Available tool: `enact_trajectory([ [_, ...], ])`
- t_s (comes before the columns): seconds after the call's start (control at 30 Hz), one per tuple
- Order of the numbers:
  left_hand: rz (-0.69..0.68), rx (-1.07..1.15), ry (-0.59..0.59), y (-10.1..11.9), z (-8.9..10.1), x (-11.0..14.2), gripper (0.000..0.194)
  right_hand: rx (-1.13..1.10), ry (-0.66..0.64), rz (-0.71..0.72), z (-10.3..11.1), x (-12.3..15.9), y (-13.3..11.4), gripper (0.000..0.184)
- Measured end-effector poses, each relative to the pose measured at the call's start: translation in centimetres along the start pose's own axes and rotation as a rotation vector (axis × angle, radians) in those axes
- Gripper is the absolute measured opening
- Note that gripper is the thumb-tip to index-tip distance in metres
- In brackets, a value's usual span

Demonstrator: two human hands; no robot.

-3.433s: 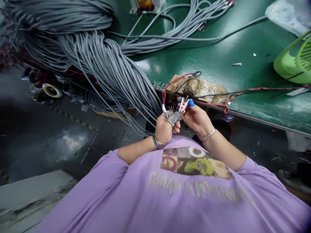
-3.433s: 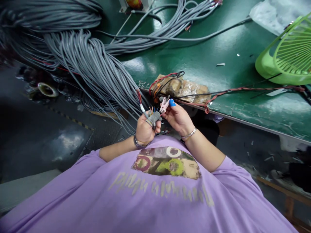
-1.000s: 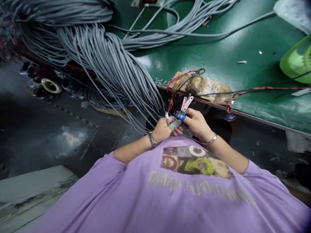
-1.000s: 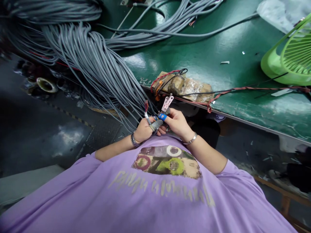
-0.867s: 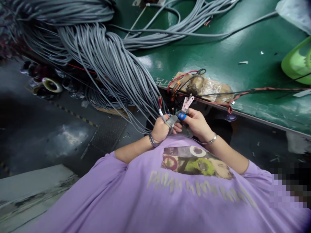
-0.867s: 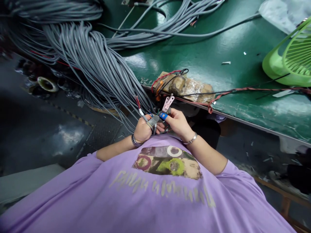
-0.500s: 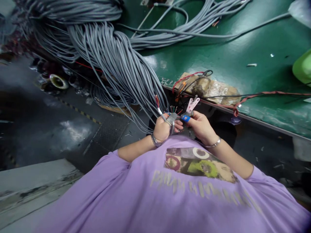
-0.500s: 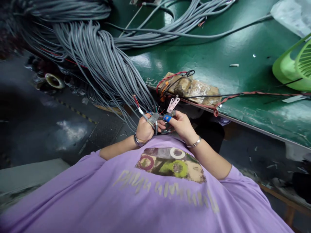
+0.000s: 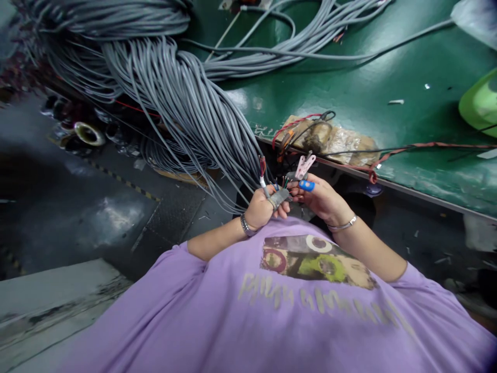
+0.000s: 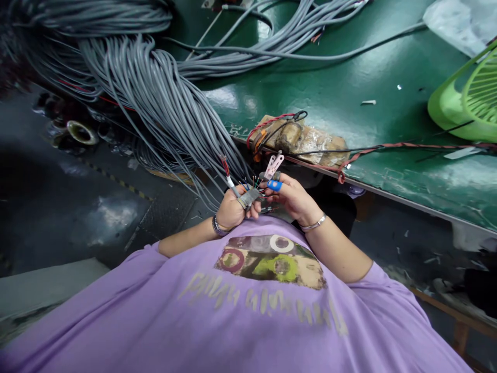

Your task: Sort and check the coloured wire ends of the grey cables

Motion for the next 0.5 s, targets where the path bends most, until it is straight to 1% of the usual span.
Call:
enact_trajectory([
  [0.2,0.01,-0.037,-0.034,0.5,-0.2,0.4,0.053,-0.029,-0.05,0.021,-0.5,-0.1,0.0,0.038],
  [0.3,0.064,-0.093,-0.092,0.9,-0.2,0.5,0.052,-0.058,-0.08,0.028,-0.3,-0.1,-0.1,0.039],
  [0.4,0.125,-0.155,-0.141,1.5,-0.1,0.6,0.049,-0.007,-0.132,0.001,-0.1,0.0,-0.1,0.045],
  [0.5,0.141,-0.208,-0.152,1.9,-0.1,0.6,0.045,0.069,-0.116,0.028,0.2,0.1,-0.3,0.046],
])
Point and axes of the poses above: each hand's wrist, its own x-axis away from the middle knuckle, its own z-axis out of the back of the hand, y = z × x, the point moved 2 cm from there along -x, towards the middle knuckle, and after that the axes turned 1 degree about -x, right-handed, at the moved point
